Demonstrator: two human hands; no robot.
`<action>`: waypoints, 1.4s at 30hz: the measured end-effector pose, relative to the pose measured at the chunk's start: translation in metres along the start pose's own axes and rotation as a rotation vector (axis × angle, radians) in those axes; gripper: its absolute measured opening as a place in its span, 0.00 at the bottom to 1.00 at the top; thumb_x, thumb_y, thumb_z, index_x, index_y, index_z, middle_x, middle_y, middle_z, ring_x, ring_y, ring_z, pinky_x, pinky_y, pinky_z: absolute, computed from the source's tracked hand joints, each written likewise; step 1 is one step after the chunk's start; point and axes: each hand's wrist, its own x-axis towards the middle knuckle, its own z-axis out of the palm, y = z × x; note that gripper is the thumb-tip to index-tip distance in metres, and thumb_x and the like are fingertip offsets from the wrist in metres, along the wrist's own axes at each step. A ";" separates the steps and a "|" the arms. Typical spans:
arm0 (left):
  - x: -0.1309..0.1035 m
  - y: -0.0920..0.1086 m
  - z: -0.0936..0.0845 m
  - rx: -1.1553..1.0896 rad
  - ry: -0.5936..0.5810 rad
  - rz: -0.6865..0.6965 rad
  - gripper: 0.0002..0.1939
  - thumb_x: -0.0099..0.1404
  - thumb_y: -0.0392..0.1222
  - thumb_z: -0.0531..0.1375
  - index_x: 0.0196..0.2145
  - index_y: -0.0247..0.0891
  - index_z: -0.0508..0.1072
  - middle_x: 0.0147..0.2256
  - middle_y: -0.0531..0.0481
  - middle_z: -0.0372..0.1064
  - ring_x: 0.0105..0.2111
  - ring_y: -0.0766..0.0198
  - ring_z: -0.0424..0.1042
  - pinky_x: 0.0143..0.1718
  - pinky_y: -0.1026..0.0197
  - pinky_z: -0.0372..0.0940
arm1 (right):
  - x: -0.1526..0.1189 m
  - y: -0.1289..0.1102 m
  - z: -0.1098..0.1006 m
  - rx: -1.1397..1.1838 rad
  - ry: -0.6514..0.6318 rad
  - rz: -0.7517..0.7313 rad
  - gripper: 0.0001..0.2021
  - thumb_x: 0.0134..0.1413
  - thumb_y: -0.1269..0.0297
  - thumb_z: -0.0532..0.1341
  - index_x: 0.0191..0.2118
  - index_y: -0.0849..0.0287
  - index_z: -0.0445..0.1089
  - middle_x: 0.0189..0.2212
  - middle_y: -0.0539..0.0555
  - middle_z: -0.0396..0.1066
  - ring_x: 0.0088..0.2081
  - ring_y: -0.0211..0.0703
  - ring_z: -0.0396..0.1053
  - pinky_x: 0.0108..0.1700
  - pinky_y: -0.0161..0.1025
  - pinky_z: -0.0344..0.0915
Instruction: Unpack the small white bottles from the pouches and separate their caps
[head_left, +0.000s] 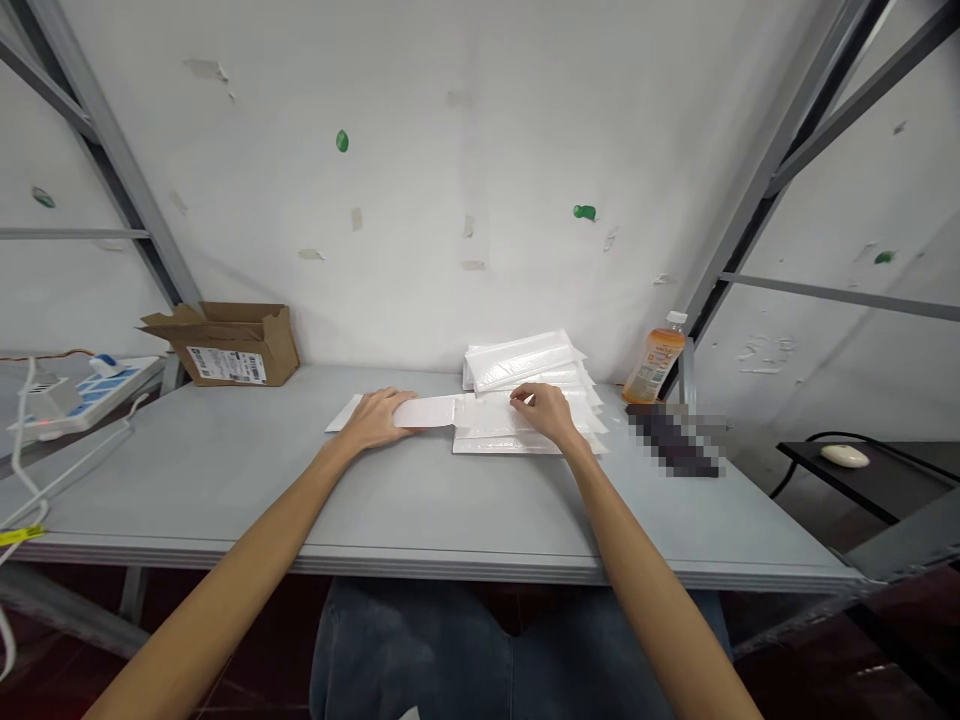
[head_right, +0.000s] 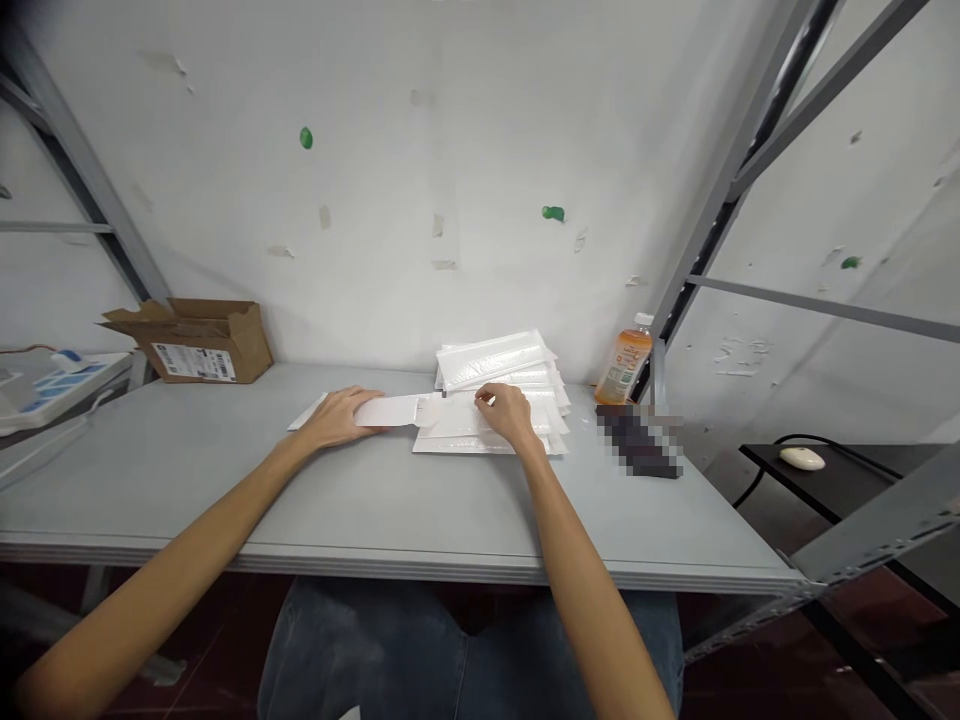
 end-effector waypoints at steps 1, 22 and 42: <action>0.000 0.000 0.000 0.033 0.010 0.014 0.30 0.58 0.61 0.60 0.53 0.42 0.72 0.48 0.42 0.72 0.48 0.48 0.71 0.51 0.49 0.61 | 0.000 0.000 0.000 -0.004 -0.004 0.002 0.08 0.53 0.68 0.59 0.35 0.54 0.76 0.35 0.48 0.77 0.34 0.40 0.71 0.34 0.35 0.60; 0.098 0.110 -0.077 0.622 0.044 0.371 0.16 0.59 0.43 0.63 0.46 0.40 0.75 0.45 0.38 0.69 0.46 0.45 0.66 0.54 0.39 0.48 | 0.001 0.005 -0.011 -0.164 0.005 0.059 0.13 0.56 0.72 0.57 0.40 0.51 0.77 0.39 0.50 0.78 0.40 0.44 0.72 0.35 0.36 0.59; 0.097 0.128 -0.082 0.586 0.126 0.465 0.18 0.59 0.42 0.62 0.48 0.40 0.75 0.45 0.38 0.69 0.49 0.43 0.65 0.57 0.34 0.44 | 0.002 0.009 -0.011 0.010 0.008 0.040 0.08 0.56 0.58 0.64 0.40 0.49 0.79 0.45 0.53 0.66 0.36 0.39 0.68 0.40 0.37 0.61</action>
